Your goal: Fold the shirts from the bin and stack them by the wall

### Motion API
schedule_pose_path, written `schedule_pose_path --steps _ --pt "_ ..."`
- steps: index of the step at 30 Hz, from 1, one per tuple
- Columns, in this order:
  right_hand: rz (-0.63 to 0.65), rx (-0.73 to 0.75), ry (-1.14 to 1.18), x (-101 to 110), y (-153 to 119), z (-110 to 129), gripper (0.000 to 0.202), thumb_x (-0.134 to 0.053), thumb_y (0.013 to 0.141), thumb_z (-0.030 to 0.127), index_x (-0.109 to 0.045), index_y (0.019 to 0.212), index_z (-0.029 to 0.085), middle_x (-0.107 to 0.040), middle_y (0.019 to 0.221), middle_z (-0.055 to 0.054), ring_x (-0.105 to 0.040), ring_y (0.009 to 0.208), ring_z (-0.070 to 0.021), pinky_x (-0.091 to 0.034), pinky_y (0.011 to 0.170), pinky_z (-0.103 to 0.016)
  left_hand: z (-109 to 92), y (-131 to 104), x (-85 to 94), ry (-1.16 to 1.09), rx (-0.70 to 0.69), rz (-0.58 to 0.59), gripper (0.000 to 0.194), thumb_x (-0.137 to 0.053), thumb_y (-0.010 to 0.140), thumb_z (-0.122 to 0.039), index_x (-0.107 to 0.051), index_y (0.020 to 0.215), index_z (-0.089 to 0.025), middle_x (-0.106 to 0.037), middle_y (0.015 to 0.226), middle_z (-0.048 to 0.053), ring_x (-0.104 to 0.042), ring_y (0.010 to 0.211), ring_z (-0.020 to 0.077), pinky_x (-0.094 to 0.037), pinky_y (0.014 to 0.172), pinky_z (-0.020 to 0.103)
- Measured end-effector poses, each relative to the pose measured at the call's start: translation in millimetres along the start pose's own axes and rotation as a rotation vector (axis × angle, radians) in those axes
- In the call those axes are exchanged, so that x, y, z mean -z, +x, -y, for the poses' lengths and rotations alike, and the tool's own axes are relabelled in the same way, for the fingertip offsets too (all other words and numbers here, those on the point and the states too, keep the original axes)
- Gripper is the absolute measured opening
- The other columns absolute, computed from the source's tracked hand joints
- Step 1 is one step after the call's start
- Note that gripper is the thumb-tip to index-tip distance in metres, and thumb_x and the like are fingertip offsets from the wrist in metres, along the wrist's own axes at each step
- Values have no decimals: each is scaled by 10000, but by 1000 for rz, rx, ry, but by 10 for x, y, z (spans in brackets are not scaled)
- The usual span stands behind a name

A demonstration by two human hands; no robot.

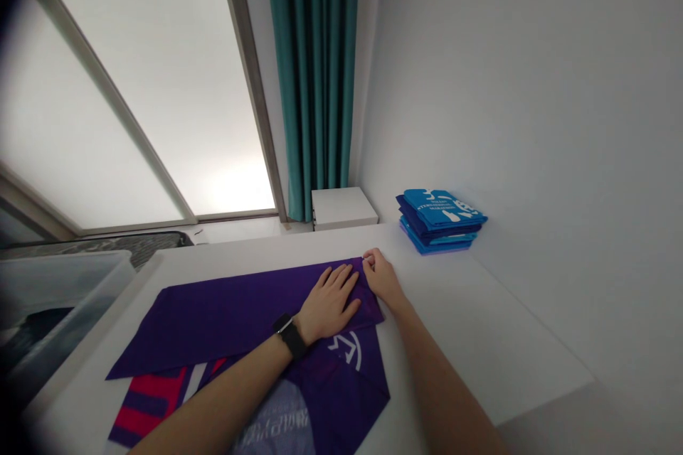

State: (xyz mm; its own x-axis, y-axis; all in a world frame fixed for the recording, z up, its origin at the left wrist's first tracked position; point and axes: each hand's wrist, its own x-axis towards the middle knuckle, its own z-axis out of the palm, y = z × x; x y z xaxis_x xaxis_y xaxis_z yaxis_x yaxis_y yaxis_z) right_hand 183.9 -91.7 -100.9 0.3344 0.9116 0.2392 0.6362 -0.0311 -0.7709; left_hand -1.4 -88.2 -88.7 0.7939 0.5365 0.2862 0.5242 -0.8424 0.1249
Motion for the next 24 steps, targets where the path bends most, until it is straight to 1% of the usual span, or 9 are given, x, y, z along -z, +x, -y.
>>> schedule_pose_path --steps 2,4,9,12,15,19,24 --pt "9 6 -19 -8 -1 -8 229 -454 820 271 -541 1025 216 -594 726 17 -600 685 -178 -462 692 -297 -8 3 10 2 -1 4 558 -301 978 -480 -409 1424 -163 -420 1494 115 -329 1401 242 -245 1166 455" --pt "15 17 -38 -10 -1 -11 269 -446 815 253 -550 1060 208 -597 734 15 -593 669 -170 -460 697 -295 -20 5 21 2 -5 3 565 -291 978 -489 -411 1421 -158 -421 1494 113 -329 1402 238 -235 1170 450" --pt "5 15 -49 -8 16 -4 266 -425 815 242 -586 1023 202 -610 755 7 -573 641 -158 -459 688 -289 -42 1 37 -2 -7 2 570 -294 976 -493 -416 1417 -154 -418 1496 118 -325 1405 244 -229 1170 460" --pt "25 2 -23 -1 51 -2 281 -415 808 250 -597 1013 188 -601 748 1 -559 621 -161 -462 676 -297 -39 -6 33 -3 -5 -1 570 -296 977 -490 -418 1417 -149 -411 1501 123 -326 1405 247 -233 1168 462" --pt "34 -19 20 8 105 -3 301 -424 787 252 -596 1023 181 -578 732 7 -555 631 -165 -466 676 -298 -34 -10 27 -6 2 -10 572 -303 974 -493 -424 1413 -147 -413 1499 127 -332 1400 252 -239 1164 468" --pt "30 -9 29 3 177 -7 320 -439 779 259 -595 1049 187 -570 719 17 -555 657 -166 -463 686 -291 -34 -13 24 -13 -1 -25 578 -297 973 -503 -421 1417 -154 -407 1503 121 -319 1407 252 -236 1165 466" --pt "-10 -4 -5 -22 204 -28 314 -430 792 255 -604 1047 194 -581 698 17 -569 665 -173 -464 688 -294 -33 -16 23 -6 4 -23 584 -297 971 -510 -413 1426 -164 -414 1498 118 -314 1409 255 -234 1167 467"
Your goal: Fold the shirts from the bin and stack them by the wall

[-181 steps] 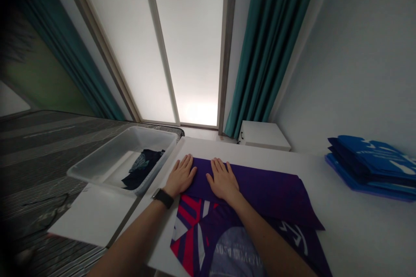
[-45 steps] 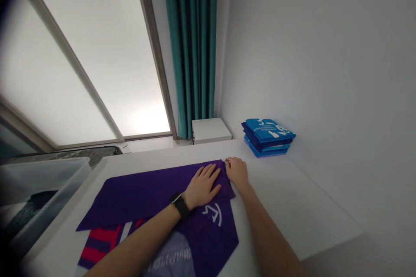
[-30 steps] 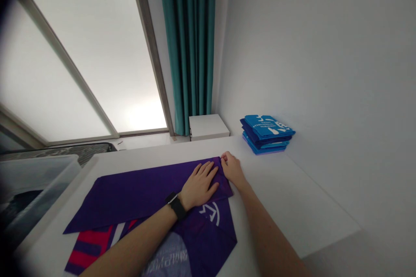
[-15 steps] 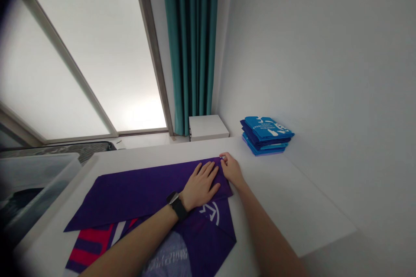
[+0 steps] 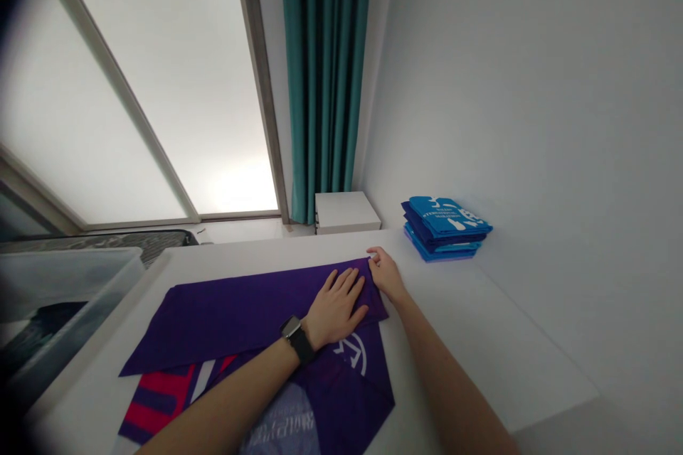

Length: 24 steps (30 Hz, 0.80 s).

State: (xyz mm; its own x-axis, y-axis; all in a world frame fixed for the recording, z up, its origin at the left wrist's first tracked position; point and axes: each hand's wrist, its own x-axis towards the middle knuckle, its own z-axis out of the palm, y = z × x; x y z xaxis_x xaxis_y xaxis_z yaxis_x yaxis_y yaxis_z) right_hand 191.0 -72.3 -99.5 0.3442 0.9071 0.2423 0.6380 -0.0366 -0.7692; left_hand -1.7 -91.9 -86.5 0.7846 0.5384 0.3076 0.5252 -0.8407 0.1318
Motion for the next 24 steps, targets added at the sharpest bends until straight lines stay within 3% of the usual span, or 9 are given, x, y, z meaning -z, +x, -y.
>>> schedule_pose_path --steps 6,13,21,24 --pt "-17 -1 -143 -55 -42 -1 308 -431 860 300 -588 1108 207 -622 756 -5 -604 729 -190 -459 742 -311 3 -6 -25 -22 12 29 592 -296 970 -513 -421 1419 -149 -413 1498 127 -310 1412 259 -236 1167 470" --pt "35 168 -376 -37 -34 -79 340 -430 860 188 -582 1163 186 -667 902 -60 -602 824 -191 -437 791 -300 10 -7 -56 -32 6 32 592 -299 969 -510 -415 1421 -146 -414 1496 134 -310 1414 256 -236 1166 468" --pt "5 50 -357 131 -46 -122 323 -400 876 219 -621 1110 193 -668 791 -36 -603 727 -183 -420 725 -279 21 -14 -45 -46 -14 32 598 -333 955 -550 -399 1440 -205 -377 1524 110 -290 1424 272 -233 1161 492" --pt "3 48 -372 124 -67 -106 317 -404 870 223 -629 1094 207 -656 736 -18 -597 699 -178 -409 700 -270 -5 -12 4 -68 -93 56 580 -347 959 -541 -395 1443 -224 -368 1531 97 -281 1431 260 -221 1165 487"
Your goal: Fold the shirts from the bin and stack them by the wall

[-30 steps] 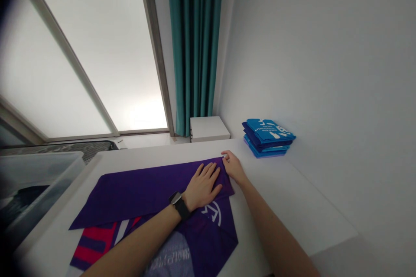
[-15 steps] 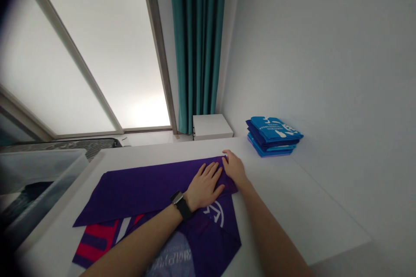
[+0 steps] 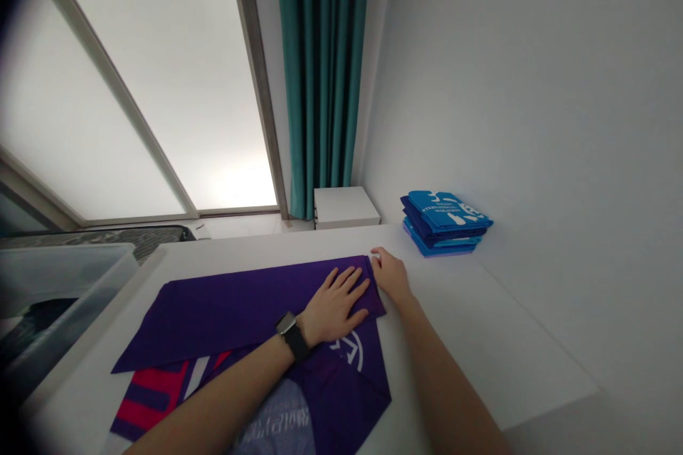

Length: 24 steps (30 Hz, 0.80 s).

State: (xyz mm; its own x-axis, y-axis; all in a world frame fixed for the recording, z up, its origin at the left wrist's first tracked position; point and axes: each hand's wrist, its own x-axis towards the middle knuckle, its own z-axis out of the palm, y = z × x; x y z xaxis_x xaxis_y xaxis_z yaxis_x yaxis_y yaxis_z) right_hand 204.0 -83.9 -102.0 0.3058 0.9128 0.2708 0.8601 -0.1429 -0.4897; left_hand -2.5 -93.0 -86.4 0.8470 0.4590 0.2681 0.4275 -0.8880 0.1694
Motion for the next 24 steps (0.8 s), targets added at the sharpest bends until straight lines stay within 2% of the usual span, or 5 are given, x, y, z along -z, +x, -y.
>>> schedule_pose_path --steps 4,13,16,19,24 --pt "-27 -14 42 -1 -4 -1 316 -400 856 227 -638 1064 215 -646 704 -5 -586 665 -173 -407 667 -264 -66 -9 54 -42 -173 67 551 -335 969 -541 -383 1449 -275 -366 1537 61 -287 1431 216 -212 1171 457" --pt "-7 -45 114 23 -2 9 338 -388 837 264 -661 1030 213 -620 655 2 -563 630 -178 -400 651 -274 -63 -26 122 -44 -269 105 556 -325 946 -619 -405 1432 -362 -348 1546 51 -290 1431 249 -228 1152 492" --pt "4 -50 125 23 11 -2 340 -383 833 267 -657 1023 202 -599 627 9 -554 611 -175 -394 631 -271 -34 15 129 -16 -202 38 542 -287 981 -549 -385 1452 -299 -412 1511 54 -337 1406 206 -242 1158 437" --pt "9 -40 129 24 22 -14 337 -385 831 273 -657 1014 194 -589 618 11 -551 605 -174 -392 623 -269 -2 49 100 27 -19 -55 527 -258 1007 -437 -360 1467 -200 -432 1497 79 -337 1404 195 -235 1169 415" --pt "-7 -36 129 12 10 -16 331 -386 835 272 -660 1007 200 -618 651 0 -556 615 -173 -392 631 -270 17 21 -19 69 95 -6 586 -299 979 -497 -426 1426 -141 -395 1515 116 -311 1421 241 -251 1164 448"
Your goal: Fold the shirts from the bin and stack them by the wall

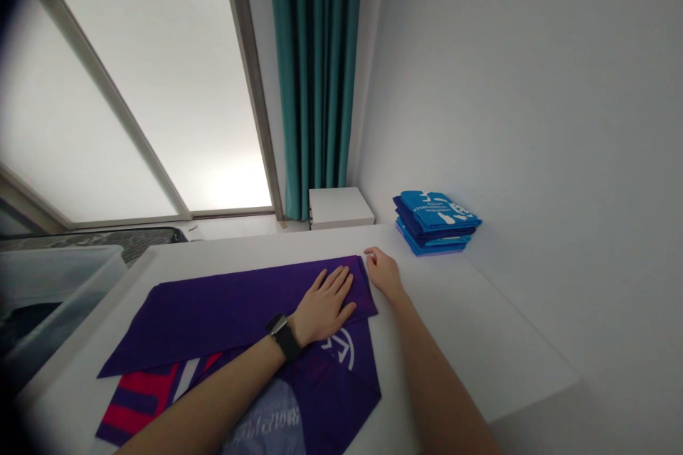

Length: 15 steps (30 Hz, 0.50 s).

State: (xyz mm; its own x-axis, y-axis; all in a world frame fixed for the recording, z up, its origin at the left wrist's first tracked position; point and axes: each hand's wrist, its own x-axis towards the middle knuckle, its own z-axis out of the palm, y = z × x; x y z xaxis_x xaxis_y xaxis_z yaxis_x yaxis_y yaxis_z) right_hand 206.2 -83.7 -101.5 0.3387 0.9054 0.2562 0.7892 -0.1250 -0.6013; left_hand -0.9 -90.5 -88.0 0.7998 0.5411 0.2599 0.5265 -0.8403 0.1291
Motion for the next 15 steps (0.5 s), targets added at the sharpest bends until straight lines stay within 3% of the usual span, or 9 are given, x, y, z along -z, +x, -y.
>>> schedule_pose_path --steps 4,9,15 --pt "-18 1 -23 -19 -15 -1 319 -390 841 267 -661 1001 209 -649 693 -9 -581 654 -176 -406 663 -273 -13 -15 -6 -7 3 30 611 -288 977 -510 -411 1436 -127 -379 1524 116 -299 1427 238 -246 1169 447" --pt "-37 5 -39 -25 -23 7 323 -379 850 261 -666 991 214 -690 776 -26 -615 707 -181 -426 699 -279 6 1 155 -6 16 34 591 -296 979 -497 -414 1436 -141 -404 1510 104 -326 1415 232 -246 1168 431" --pt "-18 -11 -68 -23 -39 7 327 -379 839 270 -669 980 218 -669 708 -13 -610 668 -189 -412 644 -281 234 -213 361 33 62 18 582 -305 981 -489 -402 1443 -149 -393 1518 99 -336 1410 226 -257 1165 416"
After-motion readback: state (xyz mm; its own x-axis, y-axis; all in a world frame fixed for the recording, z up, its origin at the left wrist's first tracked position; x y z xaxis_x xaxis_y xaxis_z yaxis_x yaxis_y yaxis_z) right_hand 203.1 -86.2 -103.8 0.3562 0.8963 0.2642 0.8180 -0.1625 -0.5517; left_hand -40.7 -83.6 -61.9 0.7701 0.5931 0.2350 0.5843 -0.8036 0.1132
